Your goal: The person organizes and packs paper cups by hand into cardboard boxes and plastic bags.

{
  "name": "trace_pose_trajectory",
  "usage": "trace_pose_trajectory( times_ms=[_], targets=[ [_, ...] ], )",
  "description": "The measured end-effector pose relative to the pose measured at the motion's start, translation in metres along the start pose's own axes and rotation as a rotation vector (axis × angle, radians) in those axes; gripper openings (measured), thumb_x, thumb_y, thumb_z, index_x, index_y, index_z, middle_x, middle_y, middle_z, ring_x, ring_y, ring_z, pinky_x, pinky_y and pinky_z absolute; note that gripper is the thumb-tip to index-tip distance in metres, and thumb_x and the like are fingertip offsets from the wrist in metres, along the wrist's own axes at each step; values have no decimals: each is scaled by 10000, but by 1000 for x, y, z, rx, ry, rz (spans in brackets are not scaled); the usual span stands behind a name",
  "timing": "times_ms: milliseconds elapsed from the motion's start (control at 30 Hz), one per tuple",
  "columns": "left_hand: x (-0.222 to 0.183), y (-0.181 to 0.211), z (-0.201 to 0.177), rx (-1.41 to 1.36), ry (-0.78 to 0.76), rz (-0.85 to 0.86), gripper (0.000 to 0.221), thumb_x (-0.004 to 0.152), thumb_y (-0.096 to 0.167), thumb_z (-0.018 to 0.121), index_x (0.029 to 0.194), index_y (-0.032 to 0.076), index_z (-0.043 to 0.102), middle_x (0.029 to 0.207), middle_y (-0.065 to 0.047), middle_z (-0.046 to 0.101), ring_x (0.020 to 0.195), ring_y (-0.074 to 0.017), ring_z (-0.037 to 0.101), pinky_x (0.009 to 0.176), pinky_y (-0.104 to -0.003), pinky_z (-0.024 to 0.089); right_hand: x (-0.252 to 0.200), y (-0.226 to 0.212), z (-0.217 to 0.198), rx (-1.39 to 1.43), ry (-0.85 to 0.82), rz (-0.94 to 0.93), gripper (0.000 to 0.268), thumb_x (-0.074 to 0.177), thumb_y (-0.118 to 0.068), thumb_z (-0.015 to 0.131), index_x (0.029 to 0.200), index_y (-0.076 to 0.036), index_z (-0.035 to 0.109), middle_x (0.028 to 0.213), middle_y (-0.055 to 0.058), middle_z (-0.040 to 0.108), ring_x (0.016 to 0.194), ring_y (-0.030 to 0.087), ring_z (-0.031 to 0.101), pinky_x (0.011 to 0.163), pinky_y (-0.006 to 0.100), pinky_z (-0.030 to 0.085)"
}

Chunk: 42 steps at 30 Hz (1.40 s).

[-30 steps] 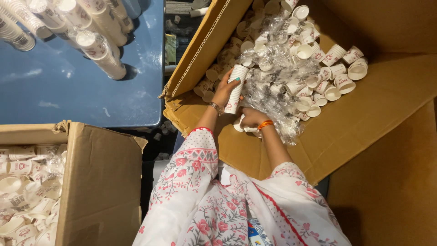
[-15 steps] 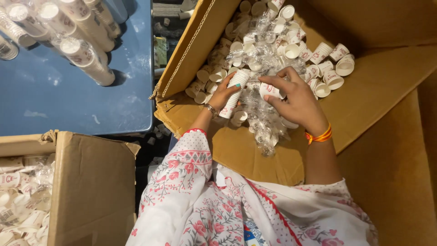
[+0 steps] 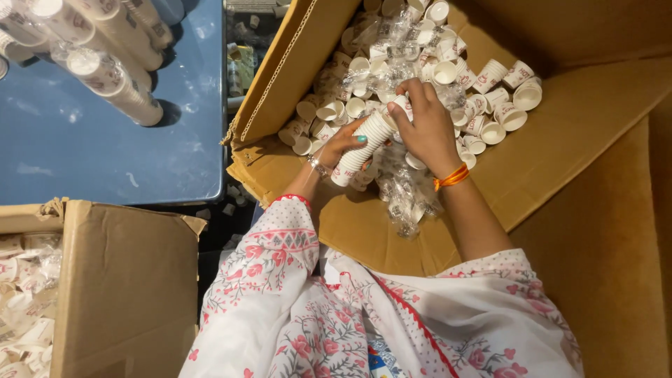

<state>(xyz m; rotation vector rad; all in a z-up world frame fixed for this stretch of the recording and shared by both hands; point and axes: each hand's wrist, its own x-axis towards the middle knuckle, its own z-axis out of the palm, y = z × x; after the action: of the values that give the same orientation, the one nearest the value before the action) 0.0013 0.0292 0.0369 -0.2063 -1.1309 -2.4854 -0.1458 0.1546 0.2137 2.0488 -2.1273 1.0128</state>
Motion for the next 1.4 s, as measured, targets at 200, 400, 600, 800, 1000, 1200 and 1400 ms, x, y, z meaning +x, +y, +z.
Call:
trace_pose_trajectory(
  times_ms=[200,400,600,800,1000,1200,1400],
  targets=[
    [9,16,3,35,9,4,795,968,245,683,1618,35,277,1295,-209,650,741,-192,700,654,-329,603,18,19,-3,137,37,264,328,994,-285,706,967,4,552,948,121,633,704,285,580,655,394,462],
    [34,-40,-61,316,241,62,785,1043,135,722,1687,60,279,1486,-122,591,1157,-128,699,953,-307,620,32,74,11,142,107,64,369,1039,-288,730,831,1,636,832,117,671,743,221,642,704,362,488],
    [44,-15,-21,412,315,-51,874,886,135,706,1626,184,244,1294,-133,621,846,-179,670,613,-321,616,49,75,21,146,-148,62,340,952,-353,718,882,-22,752,707,89,663,619,152,607,632,342,477],
    [49,25,17,388,351,83,873,896,120,713,1614,261,237,1428,-80,508,999,-203,662,658,-380,629,58,72,19,103,-252,162,362,965,-387,691,977,-38,783,533,108,560,515,167,535,535,356,437],
    [60,-15,-40,1079,417,269,796,938,197,823,1606,164,391,1375,-152,652,1143,-197,668,957,-323,533,59,100,30,191,-226,62,279,948,-305,717,1140,-108,768,832,29,745,694,80,658,637,291,508],
    [53,12,-1,676,559,10,827,854,266,767,1568,110,379,1292,-125,656,945,-190,655,778,-345,577,58,109,1,593,-62,282,446,848,75,679,1274,-32,605,1120,63,717,823,86,596,735,226,508],
    [55,2,-19,759,354,91,795,897,256,757,1565,41,382,1457,-109,557,1202,-177,601,1014,-323,513,58,88,7,635,20,171,503,840,144,576,1314,-16,532,1131,96,669,910,104,634,770,250,561]
  ],
)
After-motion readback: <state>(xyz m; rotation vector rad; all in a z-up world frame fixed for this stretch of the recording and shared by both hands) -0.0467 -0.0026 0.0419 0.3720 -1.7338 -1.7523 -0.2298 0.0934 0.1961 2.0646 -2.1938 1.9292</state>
